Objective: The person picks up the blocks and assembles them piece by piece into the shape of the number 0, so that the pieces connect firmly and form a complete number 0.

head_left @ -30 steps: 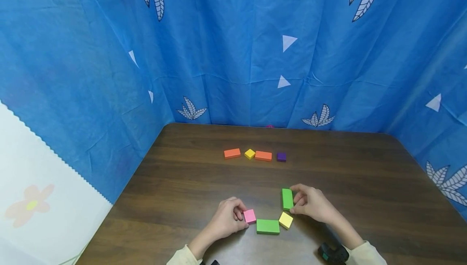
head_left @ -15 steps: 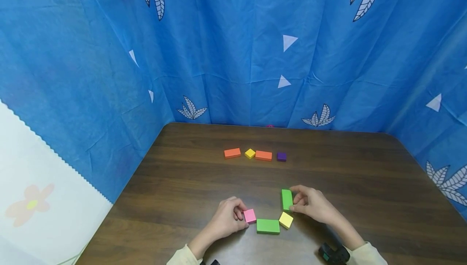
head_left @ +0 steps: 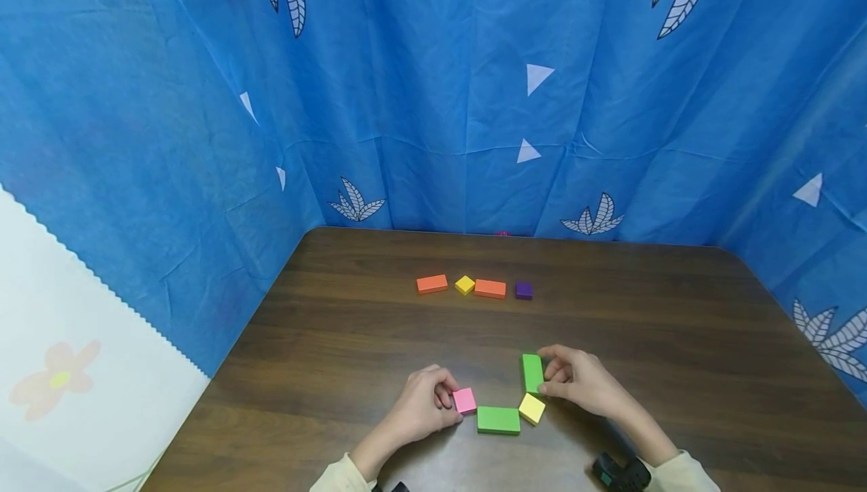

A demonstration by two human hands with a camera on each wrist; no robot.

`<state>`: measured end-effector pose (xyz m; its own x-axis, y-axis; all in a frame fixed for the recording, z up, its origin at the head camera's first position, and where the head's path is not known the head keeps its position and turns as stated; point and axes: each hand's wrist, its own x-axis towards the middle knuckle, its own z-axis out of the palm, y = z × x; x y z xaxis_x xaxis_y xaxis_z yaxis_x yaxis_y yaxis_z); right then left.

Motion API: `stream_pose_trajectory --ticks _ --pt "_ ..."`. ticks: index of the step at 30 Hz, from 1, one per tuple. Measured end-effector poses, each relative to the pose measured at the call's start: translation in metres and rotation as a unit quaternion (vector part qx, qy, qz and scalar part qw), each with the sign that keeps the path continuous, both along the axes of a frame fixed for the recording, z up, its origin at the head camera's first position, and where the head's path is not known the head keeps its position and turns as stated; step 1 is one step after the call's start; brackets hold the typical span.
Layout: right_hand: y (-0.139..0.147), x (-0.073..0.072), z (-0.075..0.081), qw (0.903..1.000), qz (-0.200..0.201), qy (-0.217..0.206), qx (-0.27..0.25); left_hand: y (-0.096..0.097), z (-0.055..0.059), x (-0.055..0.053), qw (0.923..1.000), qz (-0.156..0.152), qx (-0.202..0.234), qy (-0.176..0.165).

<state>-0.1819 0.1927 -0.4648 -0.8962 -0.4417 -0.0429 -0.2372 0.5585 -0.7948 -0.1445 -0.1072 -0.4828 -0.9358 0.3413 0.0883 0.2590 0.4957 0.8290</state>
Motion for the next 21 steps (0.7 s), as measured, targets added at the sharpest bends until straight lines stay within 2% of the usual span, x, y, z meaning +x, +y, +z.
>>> stream_pose_trajectory --ticks 6,9,12,16,19,21 --pt "0.0 0.0 -0.001 1.0 -0.004 -0.001 0.005 0.0 -0.001 0.0 1.0 -0.001 -0.001 0.005" --pt "0.001 0.002 -0.003 0.9996 -0.022 0.014 0.006 0.001 -0.001 -0.001 1.0 -0.001 -0.002 0.0" --pt "0.001 0.007 -0.006 0.9963 -0.059 0.062 0.012 0.001 -0.002 -0.001 1.0 -0.002 -0.001 -0.002" --pt "0.0 0.016 -0.013 0.9823 -0.108 0.151 0.023 0.002 -0.001 0.0 1.0 -0.003 0.001 -0.001" --pt "-0.001 0.024 -0.018 0.9719 -0.122 0.2 0.024 0.001 -0.001 -0.001 1.0 -0.001 0.001 -0.004" --pt "-0.002 0.03 -0.021 0.9688 -0.122 0.215 0.018 0.001 0.0 -0.001 1.0 0.0 0.0 -0.006"
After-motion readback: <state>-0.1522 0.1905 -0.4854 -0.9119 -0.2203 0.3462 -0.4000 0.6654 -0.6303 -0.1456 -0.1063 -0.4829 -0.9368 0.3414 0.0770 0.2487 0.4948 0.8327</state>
